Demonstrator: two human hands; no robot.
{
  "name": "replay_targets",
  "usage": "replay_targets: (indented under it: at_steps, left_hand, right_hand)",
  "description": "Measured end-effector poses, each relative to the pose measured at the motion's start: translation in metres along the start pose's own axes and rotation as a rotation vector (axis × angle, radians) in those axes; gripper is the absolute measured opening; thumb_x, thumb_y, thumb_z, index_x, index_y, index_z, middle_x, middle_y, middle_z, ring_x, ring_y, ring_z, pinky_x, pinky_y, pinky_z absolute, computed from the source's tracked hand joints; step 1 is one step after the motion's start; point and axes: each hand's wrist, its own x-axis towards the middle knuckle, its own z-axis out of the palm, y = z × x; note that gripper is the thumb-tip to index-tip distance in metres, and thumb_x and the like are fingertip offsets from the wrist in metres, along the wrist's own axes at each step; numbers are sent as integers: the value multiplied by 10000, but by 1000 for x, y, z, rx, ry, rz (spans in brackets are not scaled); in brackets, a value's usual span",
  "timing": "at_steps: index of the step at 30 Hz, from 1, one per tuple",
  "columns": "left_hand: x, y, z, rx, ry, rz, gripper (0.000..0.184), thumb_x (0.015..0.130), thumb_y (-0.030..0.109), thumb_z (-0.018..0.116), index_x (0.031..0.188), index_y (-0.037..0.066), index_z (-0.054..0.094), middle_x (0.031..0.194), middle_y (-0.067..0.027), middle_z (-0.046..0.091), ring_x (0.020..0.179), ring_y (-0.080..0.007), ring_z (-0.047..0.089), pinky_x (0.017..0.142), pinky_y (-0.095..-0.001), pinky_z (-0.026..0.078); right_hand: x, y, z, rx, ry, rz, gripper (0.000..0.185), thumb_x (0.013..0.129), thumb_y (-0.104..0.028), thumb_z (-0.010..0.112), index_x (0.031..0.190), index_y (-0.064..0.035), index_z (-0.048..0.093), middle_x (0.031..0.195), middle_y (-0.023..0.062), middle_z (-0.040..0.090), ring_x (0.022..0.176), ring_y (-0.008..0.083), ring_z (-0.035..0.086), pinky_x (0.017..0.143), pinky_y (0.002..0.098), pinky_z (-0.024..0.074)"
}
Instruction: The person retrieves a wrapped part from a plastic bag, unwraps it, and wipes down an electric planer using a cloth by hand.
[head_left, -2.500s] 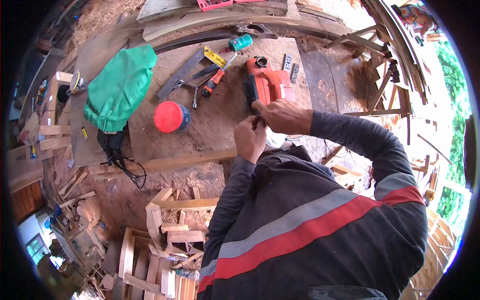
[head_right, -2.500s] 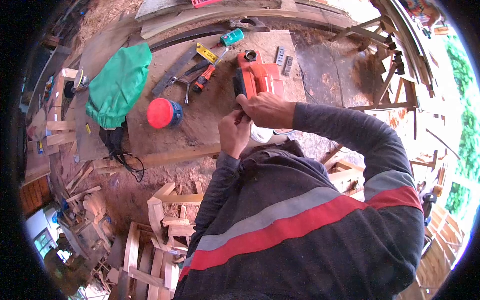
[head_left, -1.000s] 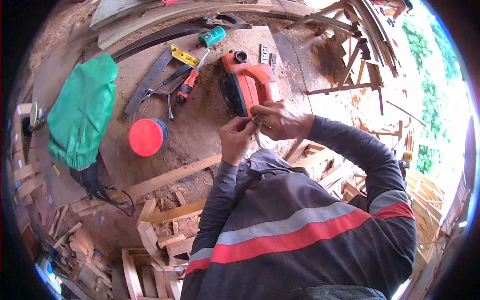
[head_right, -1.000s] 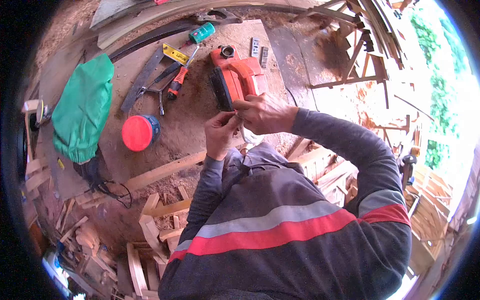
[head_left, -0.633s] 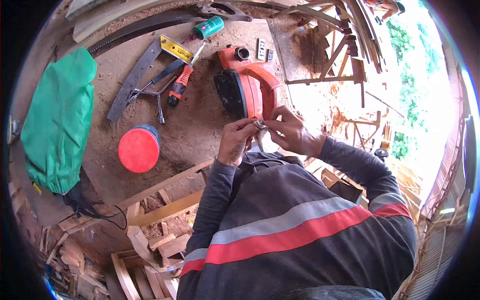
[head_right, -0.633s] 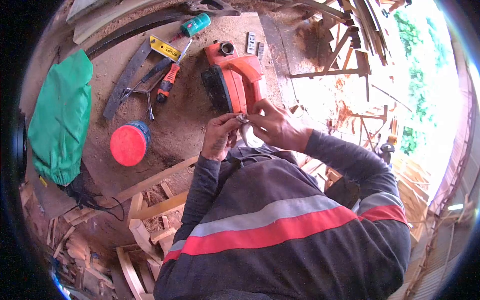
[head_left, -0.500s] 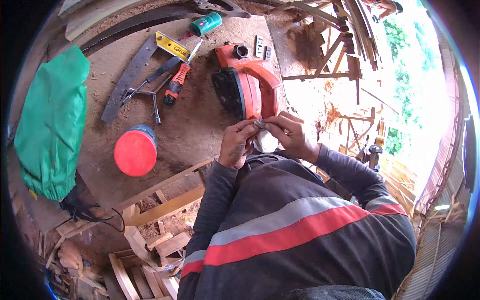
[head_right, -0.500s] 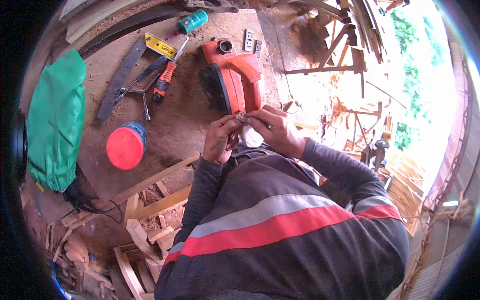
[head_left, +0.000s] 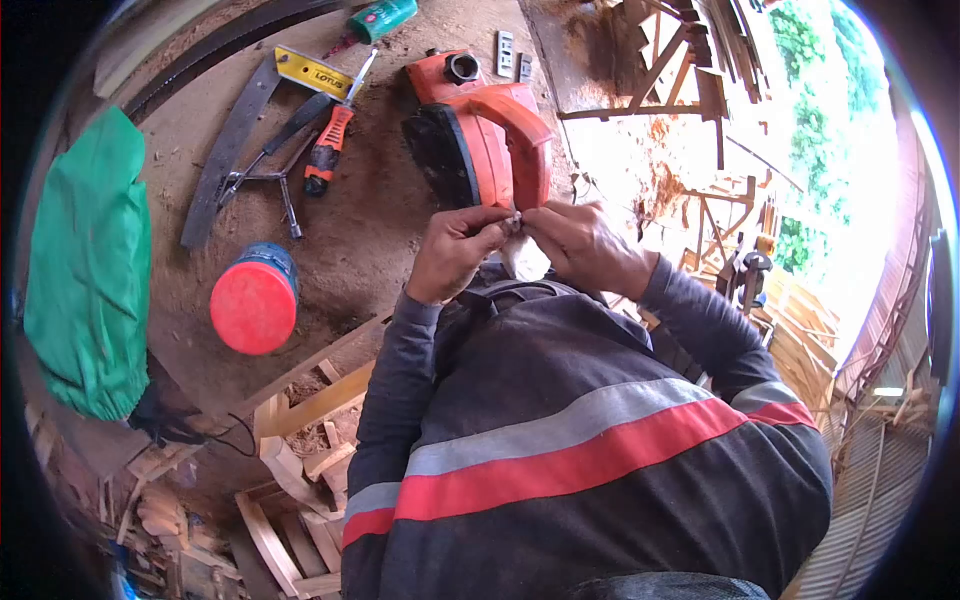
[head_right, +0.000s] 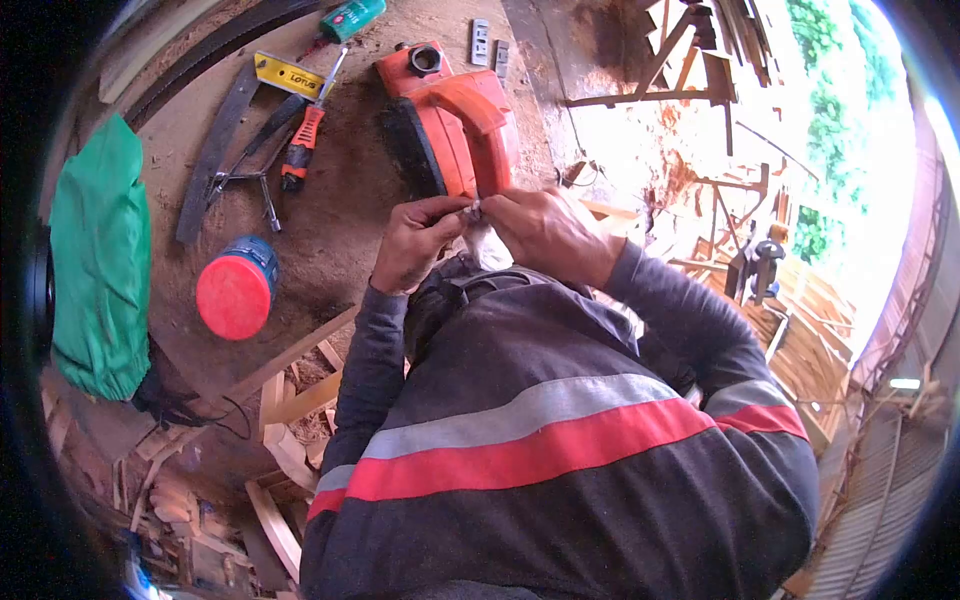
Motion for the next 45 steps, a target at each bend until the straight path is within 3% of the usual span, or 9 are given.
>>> replay_targets:
  at_steps: [4, 13, 18, 27, 33, 37, 39, 40, 45]
  left_hand:
    - [-3, 4, 8, 129, 23, 62, 215, 933, 84, 642, 1076, -63, 705, 918, -56, 718, 836, -80, 642, 734, -234, 518]
    - [-12, -5, 22, 423, 225, 230, 202, 936, 98, 675, 1071, -50, 704, 851, -14, 682, 723, -39, 578, 612, -200, 474]
    - [-10, -5, 14, -286, 215, -164, 197, 930, 112, 649, 1069, -10, 717, 731, 7, 642, 512, -23, 494, 432, -186, 373]
    - [-11, -11, 18, -643, 76, -257, 231, 984, 151, 556, 1152, 10, 628, 616, 67, 479, 393, -5, 319, 351, -173, 239]
    - [-17, -4, 8, -307, 219, -198, 258, 961, 137, 593, 1183, 5, 604, 784, -13, 618, 511, -46, 487, 420, -191, 351]
    - [-18, 22, 12, 72, 249, 97, 310, 914, 97, 674, 1199, 5, 597, 995, -63, 639, 798, -81, 609, 667, -242, 516]
    - [-15, 39, 15, 576, 59, 167, 324, 912, 114, 670, 1205, -2, 591, 1025, -121, 642, 847, -164, 643, 758, -296, 534]
    - [-10, 42, 17, 731, 29, 275, 272, 906, 100, 627, 1156, -8, 611, 994, -180, 633, 839, -288, 668, 750, -367, 542]
    - [2, 37, 11, 1164, 14, 413, 143, 884, 83, 608, 994, 33, 685, 926, -206, 630, 835, -387, 650, 705, -451, 516]
  right_hand:
    - [15, 7, -10, -154, -91, -145, 145, 775, -140, 681, 793, -37, 581, 673, 117, 551, 600, 314, 612, 568, 435, 503]
    - [24, -2, -4, -40, -79, -95, 116, 806, -121, 666, 841, -19, 623, 708, 123, 603, 598, 309, 626, 570, 400, 507]
    - [-1, 0, 8, 105, 51, -11, 141, 861, -80, 646, 979, -3, 648, 780, 141, 638, 695, 298, 675, 626, 394, 538]
    - [-35, -18, 40, 319, 251, 277, 359, 892, -87, 660, 1241, -22, 605, 876, 129, 599, 734, 281, 664, 639, 367, 538]
    - [-20, -17, 25, 117, 215, 152, 331, 852, -162, 716, 1157, -83, 613, 933, 114, 607, 754, 301, 680, 689, 404, 579]
    - [-20, -11, 16, 134, 198, 58, 245, 859, -80, 671, 1101, -66, 634, 957, 126, 629, 777, 315, 684, 671, 396, 578]
    - [-24, -8, 11, 143, 158, 29, 225, 850, -57, 671, 1069, -36, 629, 950, 132, 644, 785, 310, 690, 668, 392, 578]
    - [-25, -8, 9, 135, 150, 4, 224, 840, -41, 671, 1058, -20, 622, 946, 138, 653, 794, 312, 693, 675, 394, 578]
    - [-20, -2, -4, 99, 154, -8, 172, 864, -44, 659, 1027, -16, 612, 909, 132, 652, 767, 306, 683, 665, 393, 559]
